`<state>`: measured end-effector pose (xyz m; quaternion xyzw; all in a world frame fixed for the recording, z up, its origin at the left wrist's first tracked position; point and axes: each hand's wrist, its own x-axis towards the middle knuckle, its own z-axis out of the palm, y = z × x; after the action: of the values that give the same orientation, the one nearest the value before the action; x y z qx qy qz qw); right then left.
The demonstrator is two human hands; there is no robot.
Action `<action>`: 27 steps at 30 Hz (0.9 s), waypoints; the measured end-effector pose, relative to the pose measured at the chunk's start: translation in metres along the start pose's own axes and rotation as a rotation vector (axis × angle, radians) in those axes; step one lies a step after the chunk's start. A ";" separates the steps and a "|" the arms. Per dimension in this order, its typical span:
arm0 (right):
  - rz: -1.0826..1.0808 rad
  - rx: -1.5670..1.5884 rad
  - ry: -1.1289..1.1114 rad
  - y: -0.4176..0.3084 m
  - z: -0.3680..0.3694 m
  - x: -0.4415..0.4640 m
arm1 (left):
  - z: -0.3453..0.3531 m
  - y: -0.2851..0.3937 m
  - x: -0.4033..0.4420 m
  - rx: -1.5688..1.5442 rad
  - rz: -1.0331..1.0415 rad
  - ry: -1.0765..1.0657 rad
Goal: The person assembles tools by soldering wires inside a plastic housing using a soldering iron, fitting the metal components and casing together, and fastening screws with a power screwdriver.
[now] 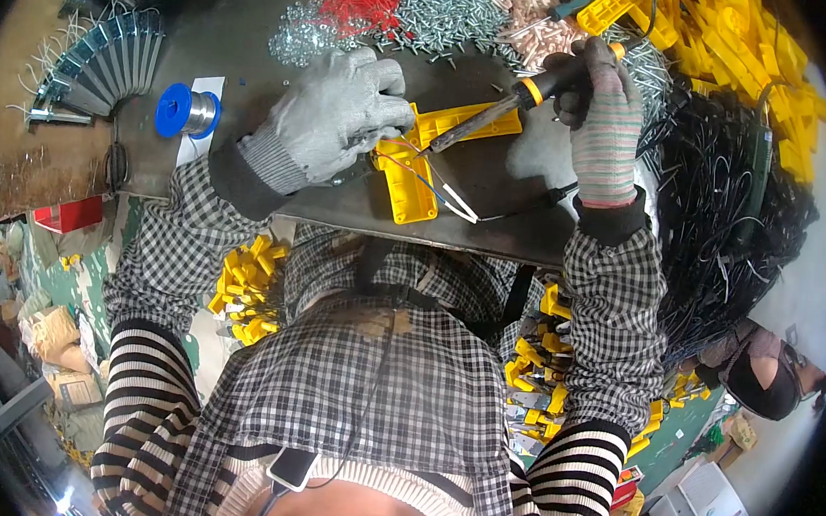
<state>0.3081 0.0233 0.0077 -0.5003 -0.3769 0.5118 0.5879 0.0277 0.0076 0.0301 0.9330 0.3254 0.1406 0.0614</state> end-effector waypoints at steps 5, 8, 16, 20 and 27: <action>0.021 -0.016 0.023 0.001 0.005 0.001 | 0.000 -0.001 0.000 0.015 0.034 0.000; 0.023 -0.028 0.013 0.005 0.000 0.004 | -0.002 -0.002 -0.002 -0.011 0.038 0.059; 0.088 0.026 0.020 -0.003 0.003 0.000 | -0.009 0.007 -0.011 -0.167 0.036 0.041; 0.164 0.043 0.035 0.000 0.006 -0.001 | -0.009 0.007 -0.012 -0.170 0.034 0.055; 0.178 0.022 0.093 0.004 0.014 -0.003 | -0.006 0.009 -0.012 -0.155 0.013 0.022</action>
<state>0.2935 0.0232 0.0072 -0.5486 -0.2973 0.5425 0.5625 0.0227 -0.0068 0.0348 0.9260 0.3080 0.1761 0.1288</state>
